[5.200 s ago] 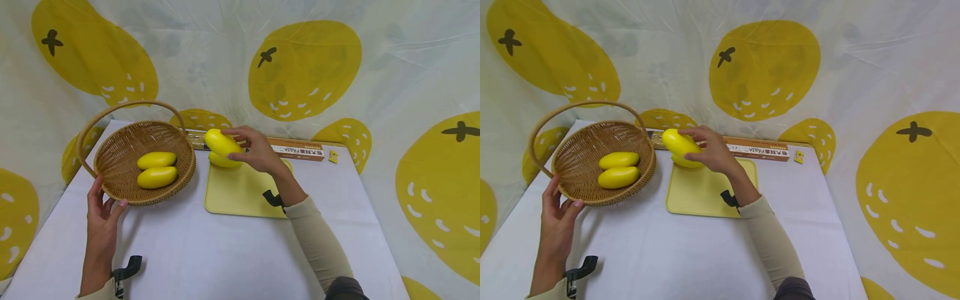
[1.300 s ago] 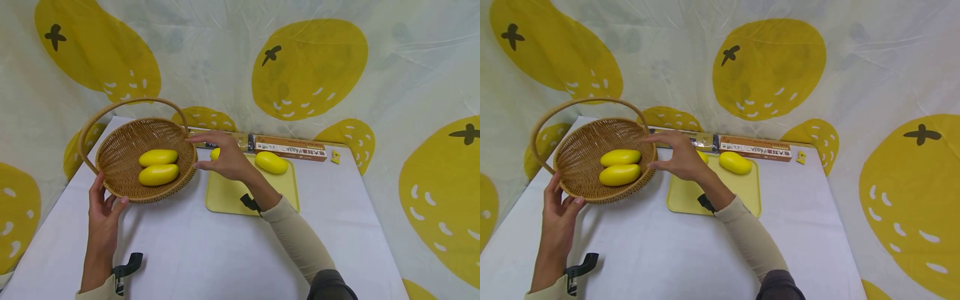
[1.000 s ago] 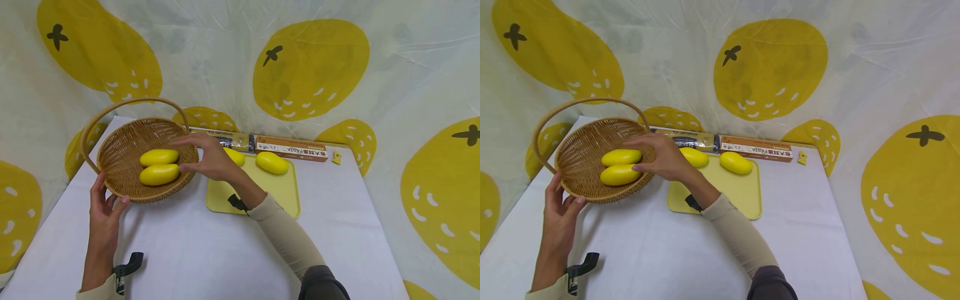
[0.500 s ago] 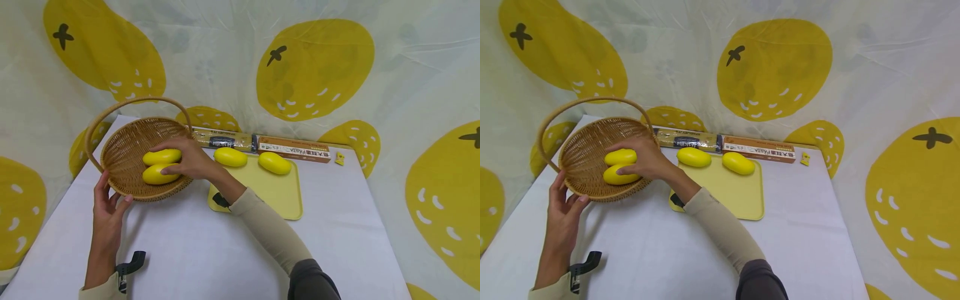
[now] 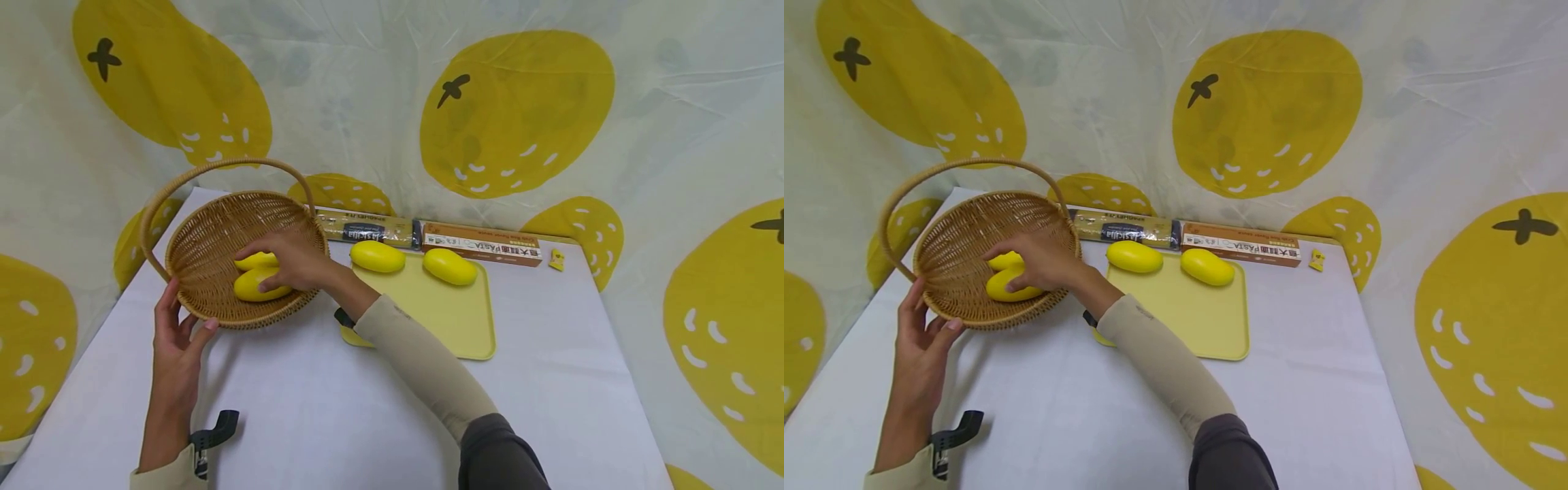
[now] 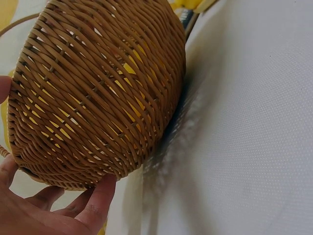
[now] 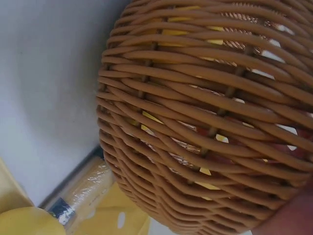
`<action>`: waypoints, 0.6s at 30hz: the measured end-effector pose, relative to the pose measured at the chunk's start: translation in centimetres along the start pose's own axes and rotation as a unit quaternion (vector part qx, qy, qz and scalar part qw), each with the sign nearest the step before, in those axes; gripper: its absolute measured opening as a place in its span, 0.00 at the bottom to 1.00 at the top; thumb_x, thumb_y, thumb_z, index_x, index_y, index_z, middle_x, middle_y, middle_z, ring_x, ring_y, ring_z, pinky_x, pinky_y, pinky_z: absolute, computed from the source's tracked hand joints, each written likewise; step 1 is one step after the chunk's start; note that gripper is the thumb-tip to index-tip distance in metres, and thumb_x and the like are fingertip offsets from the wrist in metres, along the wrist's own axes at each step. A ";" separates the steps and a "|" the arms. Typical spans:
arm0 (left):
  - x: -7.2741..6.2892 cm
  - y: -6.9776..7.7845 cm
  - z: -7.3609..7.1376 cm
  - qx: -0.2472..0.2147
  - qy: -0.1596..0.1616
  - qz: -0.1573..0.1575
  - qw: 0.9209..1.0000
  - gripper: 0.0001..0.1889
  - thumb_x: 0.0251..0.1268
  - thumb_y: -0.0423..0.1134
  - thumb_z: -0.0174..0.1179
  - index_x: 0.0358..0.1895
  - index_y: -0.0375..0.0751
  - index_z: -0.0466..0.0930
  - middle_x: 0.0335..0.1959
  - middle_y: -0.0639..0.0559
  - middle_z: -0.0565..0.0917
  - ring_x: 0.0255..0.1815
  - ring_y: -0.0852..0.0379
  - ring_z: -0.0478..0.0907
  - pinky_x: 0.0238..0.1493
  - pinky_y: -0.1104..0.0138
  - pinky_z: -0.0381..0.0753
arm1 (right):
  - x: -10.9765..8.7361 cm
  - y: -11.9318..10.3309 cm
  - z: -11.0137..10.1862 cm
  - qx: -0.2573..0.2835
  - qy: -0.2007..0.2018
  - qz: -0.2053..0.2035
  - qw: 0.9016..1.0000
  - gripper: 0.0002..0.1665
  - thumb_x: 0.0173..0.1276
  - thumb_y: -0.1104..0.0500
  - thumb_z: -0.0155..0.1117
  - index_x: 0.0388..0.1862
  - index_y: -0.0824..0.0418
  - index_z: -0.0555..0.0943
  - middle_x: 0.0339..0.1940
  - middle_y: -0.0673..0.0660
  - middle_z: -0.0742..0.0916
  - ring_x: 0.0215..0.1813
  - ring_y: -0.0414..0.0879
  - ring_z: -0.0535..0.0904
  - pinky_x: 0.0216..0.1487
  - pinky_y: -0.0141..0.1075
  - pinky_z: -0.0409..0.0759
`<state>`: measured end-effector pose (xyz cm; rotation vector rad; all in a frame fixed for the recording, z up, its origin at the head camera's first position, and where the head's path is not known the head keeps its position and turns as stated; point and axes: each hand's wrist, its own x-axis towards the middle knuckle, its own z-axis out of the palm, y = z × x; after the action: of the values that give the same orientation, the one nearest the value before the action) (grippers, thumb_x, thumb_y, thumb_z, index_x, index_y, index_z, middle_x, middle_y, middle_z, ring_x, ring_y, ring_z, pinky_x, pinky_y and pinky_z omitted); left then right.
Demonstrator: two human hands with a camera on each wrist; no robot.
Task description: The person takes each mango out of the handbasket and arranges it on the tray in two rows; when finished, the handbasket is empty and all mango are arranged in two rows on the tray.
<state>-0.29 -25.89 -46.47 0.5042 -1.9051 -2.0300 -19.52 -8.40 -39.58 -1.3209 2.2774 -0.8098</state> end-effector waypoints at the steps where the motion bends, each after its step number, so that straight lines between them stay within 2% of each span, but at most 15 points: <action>1: 0.0 0.0 0.0 0.002 0.000 0.001 1.000 0.47 0.75 0.30 0.65 0.86 0.68 0.50 0.89 0.60 0.48 0.85 0.48 0.56 0.64 0.83 0.76 | 0.2 0.0 0.0 -0.008 -0.009 0.004 1.000 0.38 0.66 0.54 0.81 0.74 0.44 0.79 0.75 0.41 0.81 0.78 0.38 0.71 0.78 0.27 0.67; 8: 0.0 0.0 0.0 -0.005 -0.001 0.006 1.000 0.47 0.75 0.29 0.64 0.86 0.67 0.50 0.89 0.60 0.47 0.86 0.47 0.55 0.64 0.83 0.77 | 1.6 0.1 0.0 -0.029 -0.052 0.008 0.998 0.34 0.66 0.55 0.81 0.71 0.47 0.82 0.74 0.42 0.82 0.78 0.39 0.72 0.78 0.29 0.68; 18: 0.0 -0.2 0.0 -0.012 -0.004 0.008 1.000 0.47 0.74 0.28 0.64 0.86 0.66 0.50 0.89 0.60 0.47 0.85 0.47 0.56 0.61 0.84 0.78 | 2.7 0.0 0.6 -0.081 -0.086 0.032 0.993 0.34 0.65 0.53 0.81 0.70 0.44 0.83 0.71 0.43 0.84 0.74 0.40 0.75 0.77 0.32 0.70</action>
<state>-0.34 -25.87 -46.65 0.4728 -1.8804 -2.0453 -20.51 -10.90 -40.12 -1.3240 2.2729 -0.4794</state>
